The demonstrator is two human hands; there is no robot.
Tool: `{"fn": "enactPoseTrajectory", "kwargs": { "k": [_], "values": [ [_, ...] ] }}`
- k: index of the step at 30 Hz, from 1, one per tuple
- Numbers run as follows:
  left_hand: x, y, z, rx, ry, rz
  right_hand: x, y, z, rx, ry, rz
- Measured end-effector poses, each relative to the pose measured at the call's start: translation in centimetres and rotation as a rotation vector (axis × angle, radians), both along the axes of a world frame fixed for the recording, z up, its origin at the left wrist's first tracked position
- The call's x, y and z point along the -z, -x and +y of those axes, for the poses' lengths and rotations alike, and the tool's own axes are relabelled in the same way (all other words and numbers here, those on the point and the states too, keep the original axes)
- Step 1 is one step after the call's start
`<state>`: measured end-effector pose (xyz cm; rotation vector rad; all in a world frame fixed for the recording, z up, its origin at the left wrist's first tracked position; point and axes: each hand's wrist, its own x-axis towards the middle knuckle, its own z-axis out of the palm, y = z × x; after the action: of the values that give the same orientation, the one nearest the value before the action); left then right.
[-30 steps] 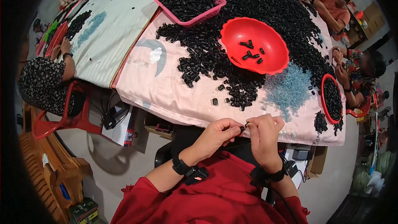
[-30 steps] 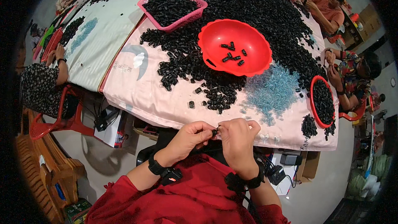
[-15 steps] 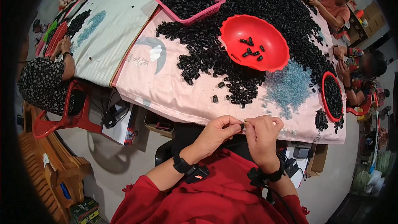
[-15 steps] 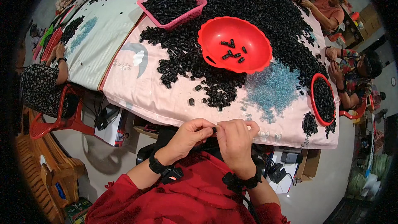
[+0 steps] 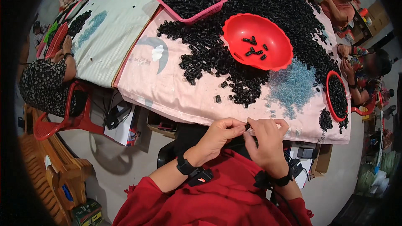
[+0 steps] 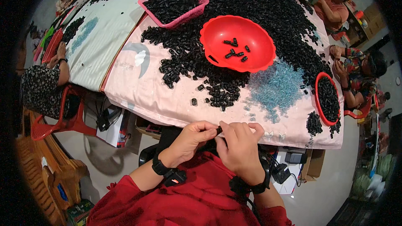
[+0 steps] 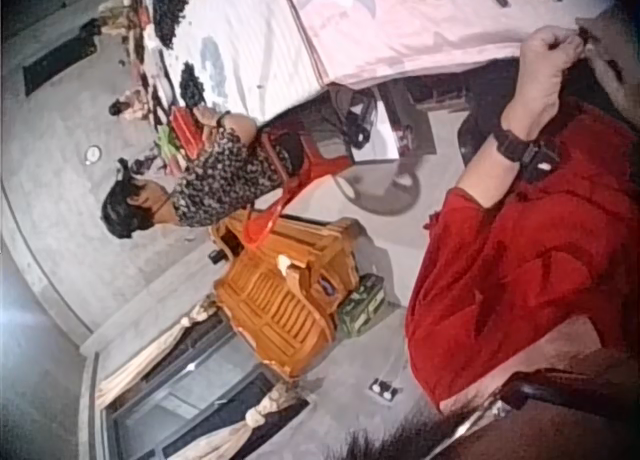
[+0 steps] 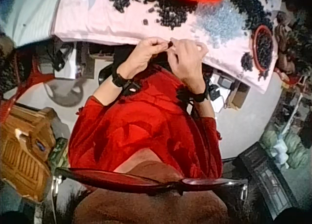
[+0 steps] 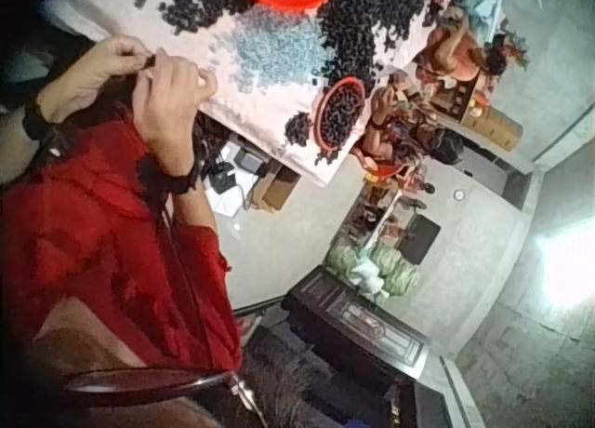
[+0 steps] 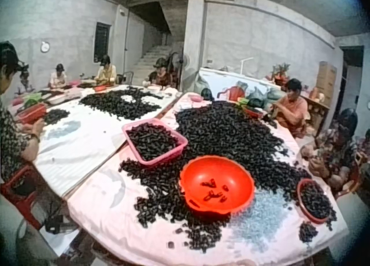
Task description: The person repeatedly picks small black plastic components and light blue pins from a table, inserts the pins into the components, and places the assembled units into a red bowl. The person works continuously at a table with others nearby.
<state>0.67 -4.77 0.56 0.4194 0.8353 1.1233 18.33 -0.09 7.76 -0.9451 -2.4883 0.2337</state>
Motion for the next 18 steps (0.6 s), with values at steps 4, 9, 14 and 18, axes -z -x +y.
{"fn": "enactPoseTrajectory", "kwargs": {
  "k": [4, 9, 14, 18],
  "values": [
    [0.7, -0.2, 0.1, 0.02, -0.001, -0.03, -0.7, 0.1, -0.5, 0.013, -0.057, -0.078],
    [0.0, 0.1, 0.2, 0.067, 0.005, -0.044, 0.1, -0.2, -0.6, 0.016, -0.119, -0.087],
    [-0.3, 0.2, 0.2, 0.085, -0.02, -0.018, 0.1, -0.1, -0.8, 0.012, -0.143, -0.11],
    [0.2, -0.1, 0.2, 0.042, -0.054, 0.005, 0.4, 0.1, -1.0, 0.01, -0.157, -0.06]
  ]
}}
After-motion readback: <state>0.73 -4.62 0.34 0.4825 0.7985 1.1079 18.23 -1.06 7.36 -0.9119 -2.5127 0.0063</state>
